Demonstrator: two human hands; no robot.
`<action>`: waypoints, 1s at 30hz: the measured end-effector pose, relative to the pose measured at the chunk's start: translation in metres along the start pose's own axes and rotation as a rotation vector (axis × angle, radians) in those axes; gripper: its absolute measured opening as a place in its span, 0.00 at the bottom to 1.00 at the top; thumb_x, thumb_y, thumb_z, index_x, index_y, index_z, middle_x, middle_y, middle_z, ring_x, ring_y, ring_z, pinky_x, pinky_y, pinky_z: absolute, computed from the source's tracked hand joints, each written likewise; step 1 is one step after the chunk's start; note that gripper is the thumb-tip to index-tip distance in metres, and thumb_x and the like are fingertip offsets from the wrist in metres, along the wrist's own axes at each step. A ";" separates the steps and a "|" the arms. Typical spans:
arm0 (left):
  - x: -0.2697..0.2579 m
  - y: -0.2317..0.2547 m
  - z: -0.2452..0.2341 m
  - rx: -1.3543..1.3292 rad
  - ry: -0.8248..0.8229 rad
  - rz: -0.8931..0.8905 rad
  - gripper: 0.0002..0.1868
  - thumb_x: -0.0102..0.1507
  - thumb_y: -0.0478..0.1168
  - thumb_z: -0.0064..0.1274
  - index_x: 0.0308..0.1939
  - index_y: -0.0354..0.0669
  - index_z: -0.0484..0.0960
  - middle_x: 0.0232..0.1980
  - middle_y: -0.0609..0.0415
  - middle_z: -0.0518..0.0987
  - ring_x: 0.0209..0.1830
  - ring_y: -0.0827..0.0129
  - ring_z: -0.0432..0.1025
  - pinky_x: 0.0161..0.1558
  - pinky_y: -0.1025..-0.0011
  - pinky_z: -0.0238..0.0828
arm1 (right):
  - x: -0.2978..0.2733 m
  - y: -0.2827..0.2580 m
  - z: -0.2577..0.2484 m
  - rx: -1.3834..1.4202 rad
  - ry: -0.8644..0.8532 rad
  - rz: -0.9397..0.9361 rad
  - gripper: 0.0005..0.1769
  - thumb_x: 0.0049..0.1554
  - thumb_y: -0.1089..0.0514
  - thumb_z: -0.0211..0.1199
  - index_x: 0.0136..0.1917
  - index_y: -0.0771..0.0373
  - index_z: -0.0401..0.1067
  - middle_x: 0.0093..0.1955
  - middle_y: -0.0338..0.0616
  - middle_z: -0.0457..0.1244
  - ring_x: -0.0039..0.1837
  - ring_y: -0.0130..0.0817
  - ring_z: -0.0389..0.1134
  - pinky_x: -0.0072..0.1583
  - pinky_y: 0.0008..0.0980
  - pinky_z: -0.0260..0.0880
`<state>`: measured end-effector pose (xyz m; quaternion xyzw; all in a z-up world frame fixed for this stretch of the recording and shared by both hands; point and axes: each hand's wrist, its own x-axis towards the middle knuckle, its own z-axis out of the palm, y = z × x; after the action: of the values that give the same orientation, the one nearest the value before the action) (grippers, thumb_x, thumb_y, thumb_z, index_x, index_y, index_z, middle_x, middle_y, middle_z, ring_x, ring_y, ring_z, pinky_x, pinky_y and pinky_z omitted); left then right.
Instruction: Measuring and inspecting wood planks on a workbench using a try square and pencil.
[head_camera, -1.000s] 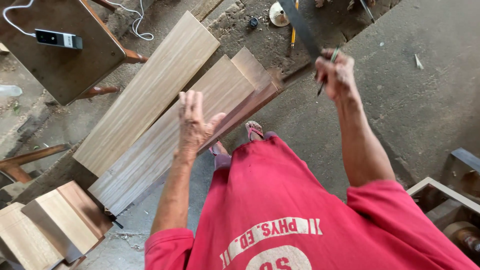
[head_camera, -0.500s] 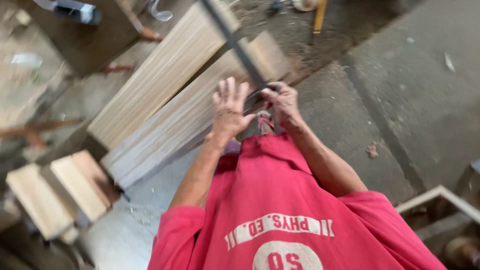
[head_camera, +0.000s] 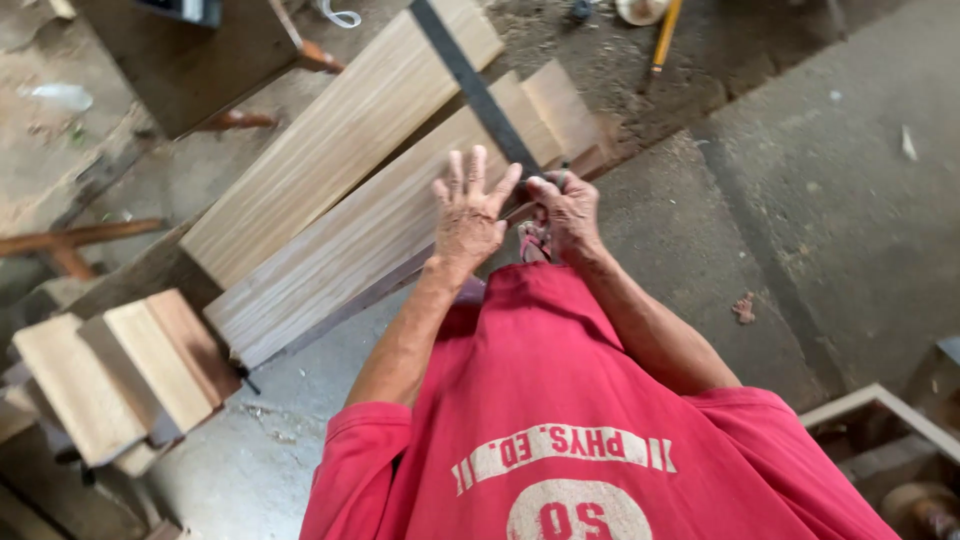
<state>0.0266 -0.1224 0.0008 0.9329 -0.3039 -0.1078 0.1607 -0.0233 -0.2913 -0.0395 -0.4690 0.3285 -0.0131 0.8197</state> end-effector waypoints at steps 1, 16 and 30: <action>0.003 0.003 -0.001 -0.010 -0.008 0.028 0.45 0.56 0.42 0.64 0.77 0.65 0.64 0.81 0.34 0.49 0.80 0.29 0.42 0.69 0.26 0.49 | 0.000 0.002 -0.004 0.003 0.028 -0.012 0.04 0.59 0.65 0.67 0.48 0.68 0.75 0.36 0.38 0.68 0.31 0.21 0.61 0.32 0.22 0.61; 0.014 0.014 -0.002 0.062 -0.177 -0.082 0.43 0.59 0.46 0.64 0.76 0.75 0.62 0.82 0.33 0.42 0.77 0.19 0.37 0.63 0.15 0.43 | 0.002 0.005 -0.012 0.239 -0.080 0.127 0.06 0.60 0.61 0.67 0.50 0.63 0.75 0.38 0.36 0.67 0.31 0.18 0.58 0.33 0.21 0.59; 0.013 0.010 0.001 0.050 -0.174 -0.080 0.44 0.59 0.44 0.62 0.77 0.76 0.63 0.83 0.34 0.41 0.78 0.19 0.36 0.65 0.16 0.40 | 0.006 0.010 -0.016 0.204 -0.124 0.091 0.06 0.60 0.59 0.68 0.49 0.63 0.75 0.39 0.37 0.68 0.32 0.18 0.58 0.33 0.21 0.59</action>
<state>0.0308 -0.1381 0.0021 0.9351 -0.2817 -0.1870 0.1059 -0.0305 -0.2999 -0.0556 -0.3678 0.2952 0.0200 0.8816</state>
